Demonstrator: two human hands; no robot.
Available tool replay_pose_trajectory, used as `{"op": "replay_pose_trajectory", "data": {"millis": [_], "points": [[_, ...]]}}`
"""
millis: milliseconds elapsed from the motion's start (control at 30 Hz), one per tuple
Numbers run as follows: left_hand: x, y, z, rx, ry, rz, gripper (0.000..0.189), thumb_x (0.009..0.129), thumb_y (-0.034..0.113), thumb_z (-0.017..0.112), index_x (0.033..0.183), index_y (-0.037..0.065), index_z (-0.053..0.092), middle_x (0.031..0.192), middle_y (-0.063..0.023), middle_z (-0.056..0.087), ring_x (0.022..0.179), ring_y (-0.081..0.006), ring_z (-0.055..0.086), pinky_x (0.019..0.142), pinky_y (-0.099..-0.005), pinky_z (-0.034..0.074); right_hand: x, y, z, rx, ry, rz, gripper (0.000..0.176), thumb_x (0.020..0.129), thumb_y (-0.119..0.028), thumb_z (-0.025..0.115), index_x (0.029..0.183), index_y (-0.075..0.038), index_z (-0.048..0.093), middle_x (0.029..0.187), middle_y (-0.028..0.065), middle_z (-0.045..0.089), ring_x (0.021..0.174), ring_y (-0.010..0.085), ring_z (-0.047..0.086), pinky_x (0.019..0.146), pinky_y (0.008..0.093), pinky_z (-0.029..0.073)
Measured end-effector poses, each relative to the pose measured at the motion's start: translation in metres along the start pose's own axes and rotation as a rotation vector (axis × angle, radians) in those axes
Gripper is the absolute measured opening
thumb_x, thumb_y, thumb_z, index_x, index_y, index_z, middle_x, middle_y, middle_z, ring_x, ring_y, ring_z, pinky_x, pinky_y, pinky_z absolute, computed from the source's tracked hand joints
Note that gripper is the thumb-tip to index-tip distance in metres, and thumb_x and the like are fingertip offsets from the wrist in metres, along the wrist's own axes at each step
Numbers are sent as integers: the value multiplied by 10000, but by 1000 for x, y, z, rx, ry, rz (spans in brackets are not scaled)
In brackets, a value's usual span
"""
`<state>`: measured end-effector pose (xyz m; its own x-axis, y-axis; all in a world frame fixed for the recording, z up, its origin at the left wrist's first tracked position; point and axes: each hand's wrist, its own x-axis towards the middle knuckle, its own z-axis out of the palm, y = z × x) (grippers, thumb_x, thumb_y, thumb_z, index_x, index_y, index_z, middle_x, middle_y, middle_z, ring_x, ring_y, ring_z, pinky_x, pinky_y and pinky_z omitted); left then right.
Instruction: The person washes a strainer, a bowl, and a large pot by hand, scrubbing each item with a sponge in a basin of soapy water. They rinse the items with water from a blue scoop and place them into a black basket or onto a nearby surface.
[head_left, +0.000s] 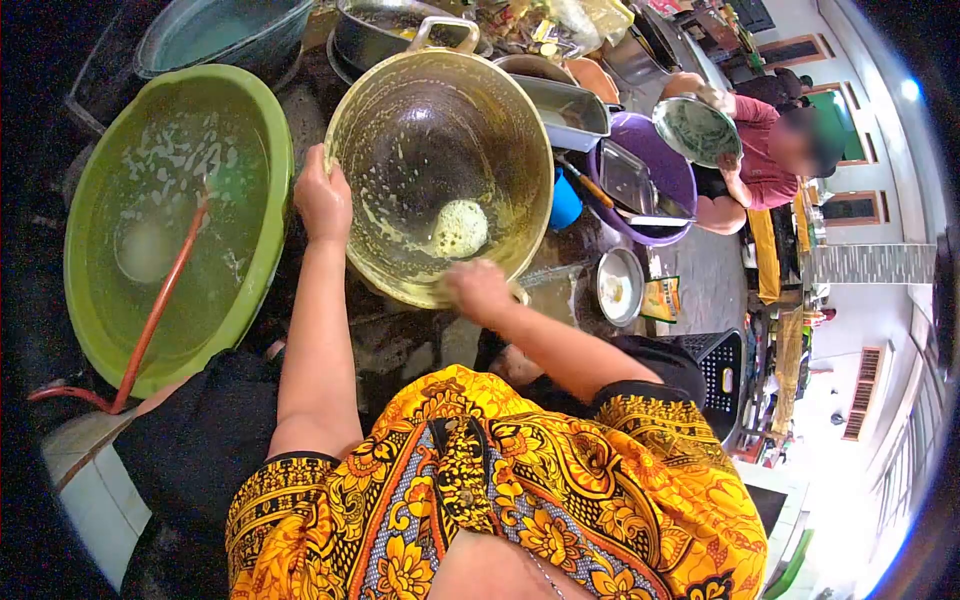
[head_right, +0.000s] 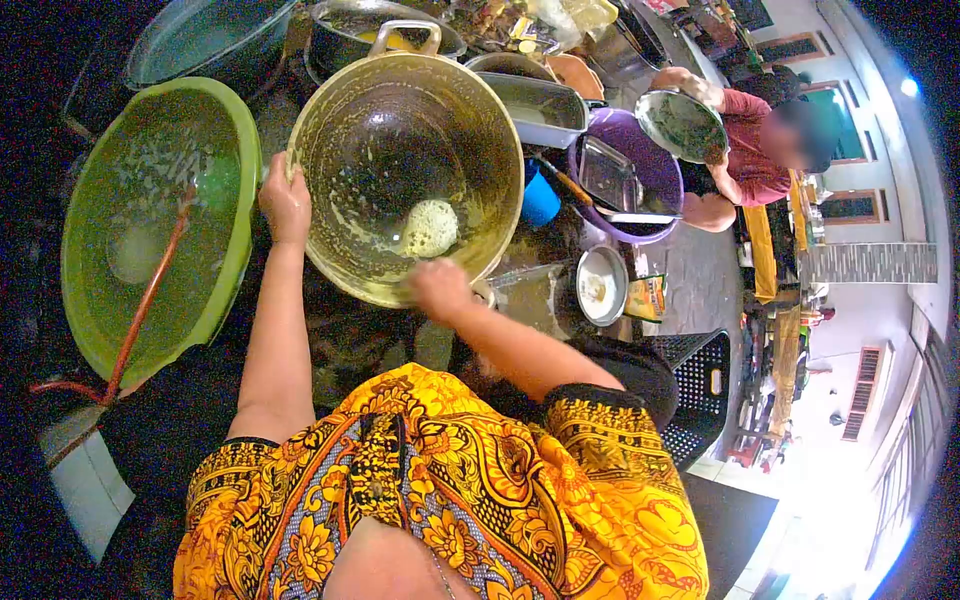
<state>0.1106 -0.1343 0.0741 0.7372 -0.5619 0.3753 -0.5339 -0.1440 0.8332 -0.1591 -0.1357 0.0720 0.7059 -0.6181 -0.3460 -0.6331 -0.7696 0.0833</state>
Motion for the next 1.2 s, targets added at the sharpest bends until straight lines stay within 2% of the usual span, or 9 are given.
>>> {"op": "replay_pose_trajectory", "data": {"millis": [67, 267, 567, 700, 767, 867, 1000, 1100, 1200], "points": [[2, -4, -2, -30, -16, -9, 260, 842, 49, 532, 1091, -25, 533, 965, -257, 603, 904, -426, 571, 760, -449, 455, 2, -11, -7, 173, 79, -83, 202, 838, -288, 537, 951, -173, 658, 935, 41, 609, 919, 230, 577, 785, 384, 473], [2, -1, -12, -32, -47, -7, 263, 845, 56, 539, 1096, -21, 540, 982, -252, 605, 899, -422, 575, 756, -435, 459, -6, 103, -13, -241, -119, 17, 142, 783, -235, 574, 866, -156, 657, 853, 28, 630, 812, 219, 599, 628, 359, 498], [7, -10, -4, 2, -58, -45, 287, 840, 58, 548, 1117, -20, 538, 951, -247, 620, 900, -417, 583, 763, -434, 461, -3, -1, 9, 394, 164, -194, 172, 799, -288, 591, 928, -196, 657, 931, 54, 605, 895, 296, 549, 778, 406, 464], [8, -10, -5, -53, -70, 49, 297, 842, 61, 551, 1127, -22, 541, 970, -245, 621, 904, -412, 587, 772, -431, 464, -3, 97, 6, -76, -80, -65, 135, 782, -304, 603, 873, -232, 672, 846, 33, 601, 876, 270, 555, 745, 403, 464], [6, -10, -8, -32, -36, 79, 298, 842, 62, 553, 1127, -22, 542, 971, -245, 622, 902, -413, 587, 771, -433, 465, -8, 127, -13, -158, 57, -99, 141, 779, -284, 588, 878, -229, 673, 839, 29, 599, 839, 251, 553, 705, 405, 459], [4, -12, 1, -5, 2, 47, 296, 847, 59, 547, 1132, -22, 537, 962, -246, 624, 899, -415, 589, 766, -434, 467, -17, 87, -5, -228, 3, -177, 134, 771, -215, 564, 857, -194, 665, 858, 20, 596, 820, 235, 546, 694, 396, 445], [7, -1, -5, 16, -70, -40, 289, 850, 60, 545, 1127, -21, 534, 957, -245, 625, 888, -413, 591, 756, -438, 464, 7, -22, -2, 387, 220, -218, 59, 739, -151, 586, 791, -125, 596, 854, 58, 573, 814, 298, 537, 722, 420, 438], [7, -4, -10, 10, -45, 23, 280, 849, 62, 545, 1118, -13, 533, 942, -245, 624, 874, -414, 591, 742, -444, 461, 16, -25, 9, 535, 342, -326, 88, 755, -171, 591, 831, -130, 604, 857, 73, 577, 802, 317, 541, 726, 433, 443], [11, -3, -9, -31, -67, 27, 272, 846, 60, 541, 1110, -4, 535, 927, -247, 622, 863, -418, 587, 733, -445, 458, 23, 76, 18, 19, -12, -304, 188, 804, -306, 570, 945, -211, 652, 872, 31, 615, 842, 281, 581, 743, 404, 468]]}}
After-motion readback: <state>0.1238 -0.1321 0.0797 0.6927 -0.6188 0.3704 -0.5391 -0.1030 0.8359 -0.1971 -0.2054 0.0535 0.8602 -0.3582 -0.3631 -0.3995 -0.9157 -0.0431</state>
